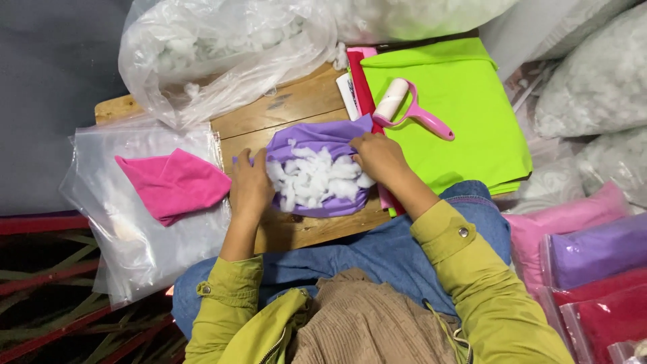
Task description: Cleaning fabric pieces with a lint roller and then stuffing a purple fabric pouch with white fiberfill stuffing.
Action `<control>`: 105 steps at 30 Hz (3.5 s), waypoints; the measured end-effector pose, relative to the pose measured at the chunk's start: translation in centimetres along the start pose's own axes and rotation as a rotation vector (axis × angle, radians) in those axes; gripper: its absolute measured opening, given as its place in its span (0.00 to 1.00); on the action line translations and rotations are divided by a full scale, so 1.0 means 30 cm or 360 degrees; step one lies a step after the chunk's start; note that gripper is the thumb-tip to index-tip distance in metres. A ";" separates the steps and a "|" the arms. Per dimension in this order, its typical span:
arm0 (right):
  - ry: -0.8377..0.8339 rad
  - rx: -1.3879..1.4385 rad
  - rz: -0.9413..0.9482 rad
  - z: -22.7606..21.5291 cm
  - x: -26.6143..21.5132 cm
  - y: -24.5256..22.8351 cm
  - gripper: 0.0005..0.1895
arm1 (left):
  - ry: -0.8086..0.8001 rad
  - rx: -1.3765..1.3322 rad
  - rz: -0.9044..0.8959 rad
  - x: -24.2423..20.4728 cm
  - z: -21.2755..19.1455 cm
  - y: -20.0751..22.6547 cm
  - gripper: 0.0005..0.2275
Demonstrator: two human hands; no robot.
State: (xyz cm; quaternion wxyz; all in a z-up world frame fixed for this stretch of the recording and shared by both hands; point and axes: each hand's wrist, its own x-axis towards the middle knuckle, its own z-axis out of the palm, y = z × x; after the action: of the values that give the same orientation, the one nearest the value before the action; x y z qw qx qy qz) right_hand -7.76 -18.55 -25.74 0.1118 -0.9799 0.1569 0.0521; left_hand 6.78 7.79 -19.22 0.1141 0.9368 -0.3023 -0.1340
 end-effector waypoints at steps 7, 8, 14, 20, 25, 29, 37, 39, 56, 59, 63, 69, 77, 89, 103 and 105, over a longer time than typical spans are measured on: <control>0.0205 -0.0182 -0.0105 0.132 0.030 -0.001 0.14 | -0.0188 -0.0032 -0.0195 0.063 0.146 -0.095 0.19; 0.0213 -0.0152 -0.0098 0.134 0.034 -0.002 0.12 | -0.0165 -0.0041 -0.0216 0.059 0.143 -0.092 0.19; 0.0078 0.0036 0.0065 0.025 0.032 -0.030 0.08 | -0.0090 -0.0041 -0.0176 0.047 0.142 -0.127 0.16; 0.0005 0.0148 0.0171 -0.100 0.002 -0.065 0.13 | -0.0061 -0.0070 -0.0037 0.026 0.081 -0.076 0.20; -0.0233 0.0349 0.0052 -0.230 -0.062 -0.162 0.26 | -0.0026 -0.0360 0.0362 -0.013 0.095 -0.033 0.30; -0.0519 0.0229 0.0034 -0.158 -0.063 -0.191 0.47 | -0.0320 -0.0256 0.0446 -0.001 0.126 0.001 0.40; 0.0312 -0.0182 -0.0460 0.137 -0.070 -0.252 0.14 | -0.0363 -0.0139 0.0630 -0.069 0.372 0.051 0.22; 0.0281 -0.0262 -0.0543 0.197 -0.036 -0.230 0.13 | -0.0316 -0.0005 0.0727 -0.046 0.326 0.045 0.20; 0.0276 -0.0293 -0.0921 0.207 -0.029 -0.238 0.10 | 0.0187 0.0451 0.0981 0.001 0.294 0.007 0.14; 0.0625 -0.0355 -0.0792 0.237 -0.015 -0.202 0.03 | 0.0438 0.0431 0.1241 0.047 0.407 -0.010 0.05; -0.0202 0.0066 -0.0655 0.119 -0.013 -0.199 0.25 | -0.0108 0.0403 0.1012 0.090 0.400 -0.074 0.22; -0.0232 0.0677 -0.0372 -0.263 -0.011 -0.047 0.26 | -0.0104 -0.0305 0.0356 0.074 0.099 -0.147 0.15; -0.0183 0.0119 0.0186 0.131 0.059 0.066 0.12 | -0.0200 -0.0179 -0.0242 0.110 0.250 -0.190 0.14; 0.0403 0.0760 0.0467 -0.338 -0.097 0.002 0.11 | 0.0164 -0.1211 -0.0340 0.021 -0.062 -0.045 0.09; 0.0376 0.0607 0.0478 -0.208 0.015 0.037 0.14 | 0.0332 -0.0191 -0.0280 0.045 0.027 -0.059 0.15; 0.0470 0.0497 0.0447 -0.241 -0.019 -0.038 0.21 | 0.0771 -0.0297 0.0288 0.030 0.082 -0.025 0.15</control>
State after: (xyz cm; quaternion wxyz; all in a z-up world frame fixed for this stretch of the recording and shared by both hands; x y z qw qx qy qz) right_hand -7.44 -19.03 -18.41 0.2292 -0.9163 0.3124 -0.1014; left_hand 7.10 7.51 -21.93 0.2805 0.8961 -0.3351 0.0775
